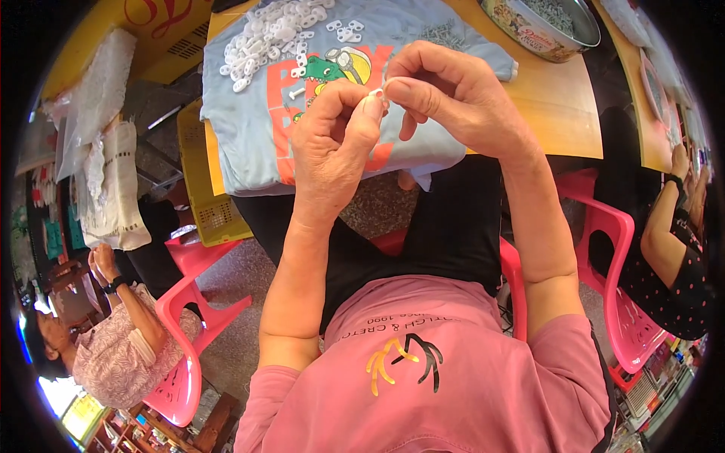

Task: Attaching white plastic fasteners to a garment manually at an assembly station.

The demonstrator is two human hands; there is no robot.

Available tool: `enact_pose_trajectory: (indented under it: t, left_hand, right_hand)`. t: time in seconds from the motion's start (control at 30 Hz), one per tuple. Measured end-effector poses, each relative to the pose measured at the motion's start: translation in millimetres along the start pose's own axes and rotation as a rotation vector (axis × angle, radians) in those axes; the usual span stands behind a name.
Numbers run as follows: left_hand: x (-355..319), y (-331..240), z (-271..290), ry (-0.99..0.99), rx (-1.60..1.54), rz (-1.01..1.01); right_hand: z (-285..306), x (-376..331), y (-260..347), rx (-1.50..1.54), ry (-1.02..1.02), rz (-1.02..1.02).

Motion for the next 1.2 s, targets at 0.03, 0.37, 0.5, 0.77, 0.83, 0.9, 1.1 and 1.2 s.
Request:
enact_pose_trajectory:
  t: [0.03,0.37,0.5,0.77,0.83,0.9,1.1,1.2]
  left_hand:
    - [0.3,0.4,0.5,-0.004,0.0,-0.012]
    - [0.0,1.6,3.6,-0.034,0.01,-0.022]
    - [-0.8,3.3,4.0,-0.029,0.021,-0.017]
    - [-0.2,0.5,2.4,-0.027,0.093,-0.059]
    - [1.0,0.9,3.1,-0.014,0.096,-0.063]
    - [2.7,0.8,3.4,0.001,0.1,-0.068]
    - [3.7,10.1,6.7,0.048,0.142,-0.026]
    - [3.4,15.8,6.8,0.047,0.125,0.013]
  right_hand:
    - [0.9,0.1,-2.0,0.008,-0.017,-0.001]
    - [0.9,-2.3,-8.2,0.038,-0.096,-0.031]
    - [-0.1,-2.1,-8.5,0.012,-0.099,-0.036]
    - [2.8,-1.0,0.2,-0.077,-0.101,0.028]
    - [2.7,0.6,3.6,-0.113,-0.084,0.041]
    - [5.0,1.2,2.7,-0.133,-0.096,0.029]
    - [4.2,5.6,-10.9,-0.105,-0.122,-0.002]
    - [7.2,5.3,-16.8,-0.074,-0.161,-0.033]
Point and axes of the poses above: each hand's wrist, its own x-axis towards the middle knuckle, its own z-axis out of the back of the hand, y = z × x, the point moved 10 cm from there along x, towards the middle knuckle, and after that the axes turned 6 degrees about -z, right-handed, at the moved point
